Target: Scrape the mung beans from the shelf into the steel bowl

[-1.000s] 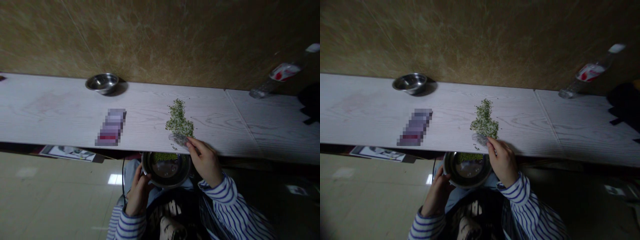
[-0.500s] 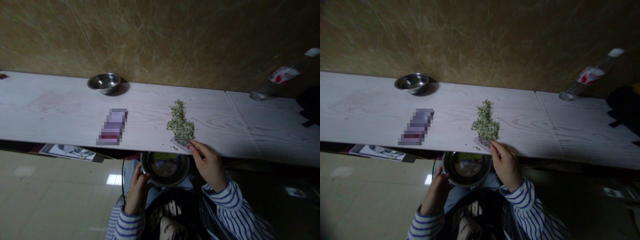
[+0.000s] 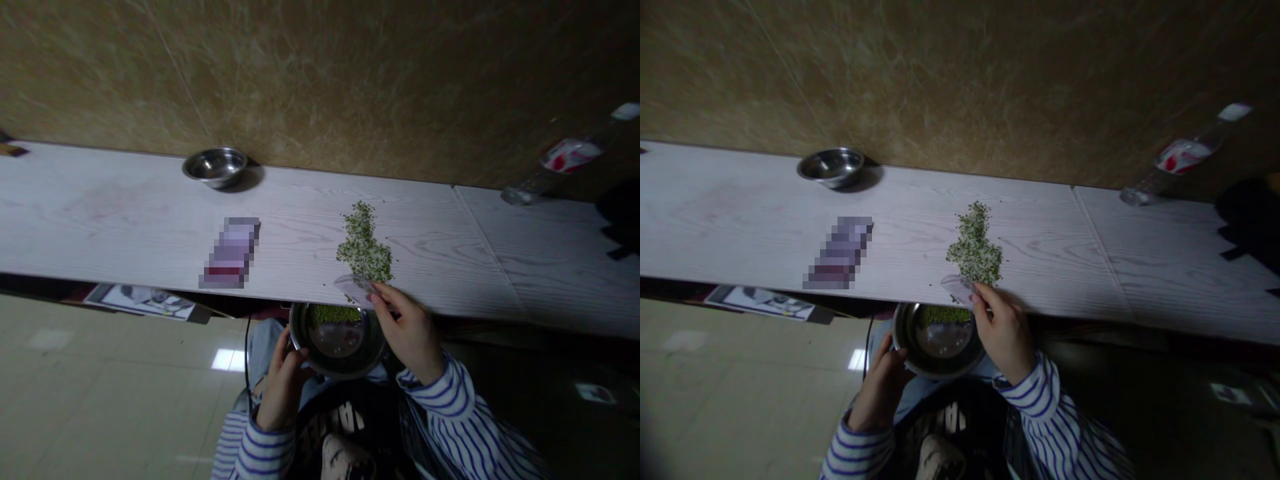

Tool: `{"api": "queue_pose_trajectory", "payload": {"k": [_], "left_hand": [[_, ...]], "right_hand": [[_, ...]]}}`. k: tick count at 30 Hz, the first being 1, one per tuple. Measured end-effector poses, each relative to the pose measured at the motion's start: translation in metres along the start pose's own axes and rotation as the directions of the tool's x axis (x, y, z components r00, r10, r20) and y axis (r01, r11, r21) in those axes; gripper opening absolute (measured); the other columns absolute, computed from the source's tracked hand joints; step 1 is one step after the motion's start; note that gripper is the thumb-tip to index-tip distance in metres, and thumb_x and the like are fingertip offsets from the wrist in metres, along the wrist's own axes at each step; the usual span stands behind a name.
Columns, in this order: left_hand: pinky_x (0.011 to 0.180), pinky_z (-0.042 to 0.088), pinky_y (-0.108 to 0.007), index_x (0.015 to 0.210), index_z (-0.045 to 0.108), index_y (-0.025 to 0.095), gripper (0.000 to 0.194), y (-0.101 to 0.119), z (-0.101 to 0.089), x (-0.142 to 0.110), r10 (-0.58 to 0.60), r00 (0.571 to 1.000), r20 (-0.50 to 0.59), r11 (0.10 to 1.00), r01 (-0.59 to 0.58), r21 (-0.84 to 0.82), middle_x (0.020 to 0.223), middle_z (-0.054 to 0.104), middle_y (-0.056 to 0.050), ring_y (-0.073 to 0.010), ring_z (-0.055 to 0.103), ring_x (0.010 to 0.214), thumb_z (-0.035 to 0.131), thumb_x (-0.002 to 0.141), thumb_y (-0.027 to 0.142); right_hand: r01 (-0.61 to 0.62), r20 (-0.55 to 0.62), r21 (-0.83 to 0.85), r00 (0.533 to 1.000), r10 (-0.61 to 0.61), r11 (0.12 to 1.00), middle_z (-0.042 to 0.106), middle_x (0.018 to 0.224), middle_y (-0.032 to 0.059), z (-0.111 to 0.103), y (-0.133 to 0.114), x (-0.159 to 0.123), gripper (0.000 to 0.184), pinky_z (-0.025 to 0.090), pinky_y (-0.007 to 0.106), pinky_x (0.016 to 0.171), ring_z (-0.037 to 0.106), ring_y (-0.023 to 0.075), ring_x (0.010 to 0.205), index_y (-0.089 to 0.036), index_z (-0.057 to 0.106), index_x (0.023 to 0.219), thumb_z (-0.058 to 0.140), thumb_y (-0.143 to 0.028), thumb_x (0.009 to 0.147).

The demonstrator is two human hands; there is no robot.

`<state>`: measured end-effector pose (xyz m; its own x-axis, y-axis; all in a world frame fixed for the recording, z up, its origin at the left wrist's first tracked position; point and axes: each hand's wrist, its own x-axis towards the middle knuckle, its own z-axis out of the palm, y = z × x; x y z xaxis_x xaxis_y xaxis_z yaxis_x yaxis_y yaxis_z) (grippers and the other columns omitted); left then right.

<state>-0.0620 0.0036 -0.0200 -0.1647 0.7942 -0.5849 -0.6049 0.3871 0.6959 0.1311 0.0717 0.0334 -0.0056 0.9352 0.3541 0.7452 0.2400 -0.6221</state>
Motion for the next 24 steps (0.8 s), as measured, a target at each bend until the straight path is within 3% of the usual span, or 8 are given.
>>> {"api": "queue_pose_trajectory", "payload": {"k": [7,13,19,24], "left_hand": [[0.058,0.047,-0.026,0.121,0.056,0.026,0.056,0.003,-0.004,0.001,-0.009,1.0,-0.012,1.0,0.009,-0.004,0.109,0.063,-0.006,-0.018,0.057,0.081,0.065,0.066,0.023],[0.059,0.048,-0.028,0.124,0.056,0.025,0.063,0.004,-0.006,0.002,0.025,0.997,-0.073,0.999,-0.026,-0.018,0.109,0.064,-0.007,-0.0226,0.059,0.088,0.066,0.062,0.026],[0.058,0.046,-0.027,0.123,0.057,0.024,0.062,0.012,-0.013,-0.005,0.024,0.994,-0.105,1.0,-0.024,-0.003,0.107,0.064,-0.006,-0.0202,0.058,0.084,0.067,0.062,0.024],[0.057,0.047,-0.028,0.121,0.058,0.022,0.059,0.014,-0.02,-0.006,0.04,0.996,-0.074,0.999,-0.042,-0.026,0.106,0.064,-0.007,-0.0221,0.057,0.085,0.068,0.063,0.022]], "right_hand": [[0.056,0.052,0.061,0.997,-0.059,0.997,0.076,0.095,0.0075,0.002,-0.013,-0.006,0.024,0.058,0.029,0.078,0.072,0.0189,0.084,-0.017,0.071,0.105,0.055,-0.023,0.088],[0.02,0.0,0.001,1.0,-0.02,1.0,0.074,0.104,0.0106,0.008,-0.004,0.009,0.029,0.057,0.035,0.084,0.071,0.0226,0.093,-0.017,0.069,0.111,0.052,-0.028,0.09],[0.059,0.075,0.012,0.995,-0.06,0.998,0.074,0.104,0.0093,0.019,-0.013,0.015,0.028,0.057,0.036,0.085,0.07,0.0222,0.094,-0.019,0.068,0.111,0.051,-0.027,0.09],[0.09,0.16,0.076,0.982,-0.101,0.993,0.075,0.103,0.008,0.012,-0.02,0.007,0.025,0.057,0.033,0.083,0.071,0.0201,0.092,-0.019,0.07,0.106,0.053,-0.026,0.09]]}}
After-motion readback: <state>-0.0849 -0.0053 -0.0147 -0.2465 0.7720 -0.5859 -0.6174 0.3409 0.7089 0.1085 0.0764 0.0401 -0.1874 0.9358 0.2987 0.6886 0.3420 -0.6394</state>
